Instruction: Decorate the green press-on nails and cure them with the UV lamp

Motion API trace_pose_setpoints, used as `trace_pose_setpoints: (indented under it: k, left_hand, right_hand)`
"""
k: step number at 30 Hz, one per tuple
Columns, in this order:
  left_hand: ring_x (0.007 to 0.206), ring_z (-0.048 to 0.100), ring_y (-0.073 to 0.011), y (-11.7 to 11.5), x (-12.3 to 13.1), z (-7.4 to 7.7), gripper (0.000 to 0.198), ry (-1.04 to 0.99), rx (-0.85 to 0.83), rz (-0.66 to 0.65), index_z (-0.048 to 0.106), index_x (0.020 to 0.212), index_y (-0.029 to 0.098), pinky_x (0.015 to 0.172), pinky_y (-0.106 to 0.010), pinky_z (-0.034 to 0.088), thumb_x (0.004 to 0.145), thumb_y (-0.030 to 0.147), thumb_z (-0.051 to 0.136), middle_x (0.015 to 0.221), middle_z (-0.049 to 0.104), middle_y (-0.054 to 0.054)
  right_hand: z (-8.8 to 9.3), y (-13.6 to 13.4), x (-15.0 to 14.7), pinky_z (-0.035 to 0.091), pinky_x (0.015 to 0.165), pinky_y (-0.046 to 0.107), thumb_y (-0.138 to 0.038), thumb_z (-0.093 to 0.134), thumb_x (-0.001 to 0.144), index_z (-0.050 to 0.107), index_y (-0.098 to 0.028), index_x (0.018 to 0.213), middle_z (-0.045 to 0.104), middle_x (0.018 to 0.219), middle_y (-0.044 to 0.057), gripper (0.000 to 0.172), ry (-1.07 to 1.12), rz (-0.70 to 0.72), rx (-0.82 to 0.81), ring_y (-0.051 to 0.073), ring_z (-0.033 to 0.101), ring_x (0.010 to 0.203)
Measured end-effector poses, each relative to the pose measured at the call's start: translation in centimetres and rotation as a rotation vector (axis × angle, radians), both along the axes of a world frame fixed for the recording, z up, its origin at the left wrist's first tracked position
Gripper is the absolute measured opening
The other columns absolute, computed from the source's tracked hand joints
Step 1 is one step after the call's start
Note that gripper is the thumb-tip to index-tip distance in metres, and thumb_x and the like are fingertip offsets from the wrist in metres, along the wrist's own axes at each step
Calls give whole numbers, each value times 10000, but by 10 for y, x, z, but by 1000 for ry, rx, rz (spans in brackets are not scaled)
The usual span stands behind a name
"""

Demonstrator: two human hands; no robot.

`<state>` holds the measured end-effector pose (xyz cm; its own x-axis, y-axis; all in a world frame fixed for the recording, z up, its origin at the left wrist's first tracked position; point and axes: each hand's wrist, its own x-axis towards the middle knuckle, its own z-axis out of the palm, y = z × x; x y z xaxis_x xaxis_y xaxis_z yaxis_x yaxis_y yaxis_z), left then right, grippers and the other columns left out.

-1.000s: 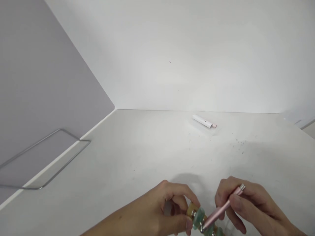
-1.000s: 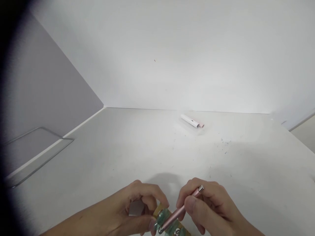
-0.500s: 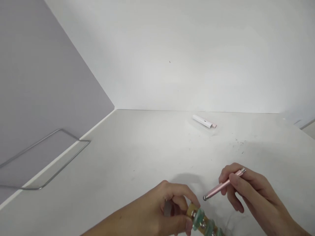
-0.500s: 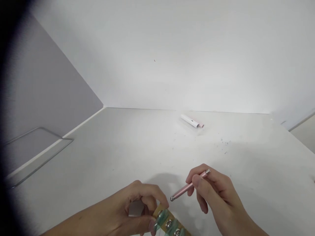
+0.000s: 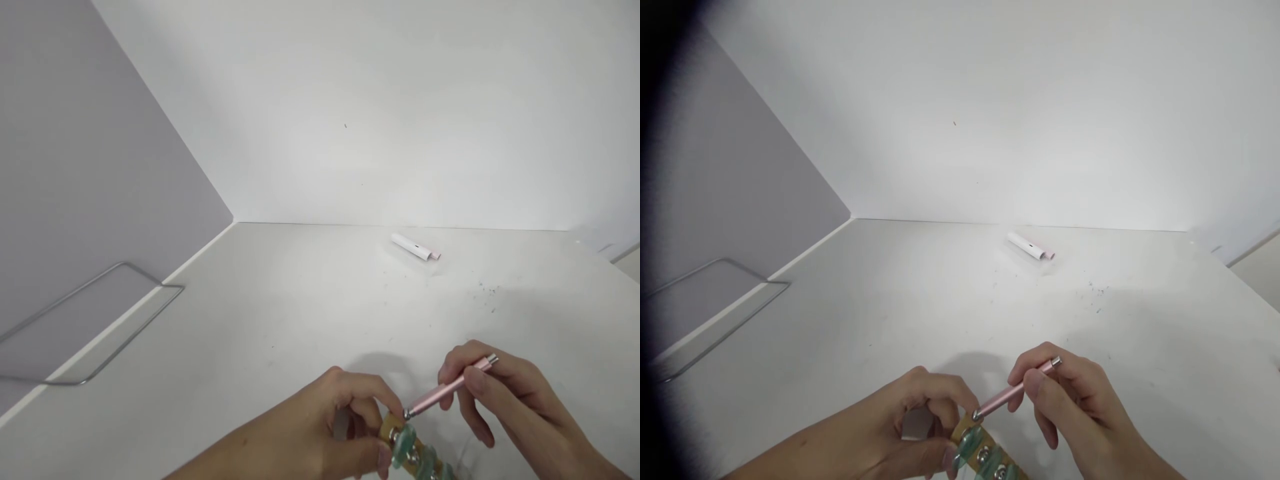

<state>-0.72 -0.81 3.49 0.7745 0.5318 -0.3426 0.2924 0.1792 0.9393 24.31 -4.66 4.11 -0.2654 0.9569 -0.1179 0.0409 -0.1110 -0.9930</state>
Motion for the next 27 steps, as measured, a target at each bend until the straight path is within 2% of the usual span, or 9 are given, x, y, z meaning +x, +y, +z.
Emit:
trace_pose_setpoints:
  k: [3, 8, 13, 19, 27]
  left_hand:
    - [740, 624, -161, 0, 0, 2, 203, -3, 5, 0, 683, 990, 160, 625, -214, 441, 901, 342, 693, 835, 720, -72]
    - [752, 637, -170, 1, 0, 1, 218, -9, 4, -1, 682, 1018, 156, 638, -223, 458, 903, 341, 693, 854, 723, -80]
    - [733, 620, -160, 1, -1, 0, 226, -6, 8, 1, 692, 1045, 150, 628, -217, 445, 896, 320, 701, 858, 727, -87]
    - [731, 601, -156, 3, -1, 2, 237, -6, 10, -1, 703, 1065, 154, 635, -218, 437, 904, 328, 695, 850, 723, -82]
    - [716, 592, -155, 2, -1, 1, 232, -1, -3, 6, 708, 1053, 158, 614, -213, 421, 881, 314, 715, 834, 721, -77]
  right_hand:
    - [2, -1, -2, 411, 509, 277, -548, 573, 983, 760, -242, 879, 625, 727, 11, 373, 28, -33, -15, 108, 432, 499]
    - [1, 0, 1, 426, 516, 267, -494, 509, 1032, 744, -256, 921, 650, 801, 18, 353, 39, 77, 26, 101, 427, 504]
    - [-2, 1, 5, 436, 529, 268, -488, 494, 1040, 737, -251, 951, 645, 803, 21, 351, 18, 125, 37, 102, 431, 508]
    - [-5, 0, 7, 440, 539, 265, -505, 485, 1039, 738, -243, 948, 639, 819, 34, 376, -17, 136, 25, 108, 443, 531]
    - [1, -1, 3, 428, 528, 245, -544, 517, 1014, 747, -262, 940, 665, 806, 30, 371, 32, 148, 9, 110, 450, 542]
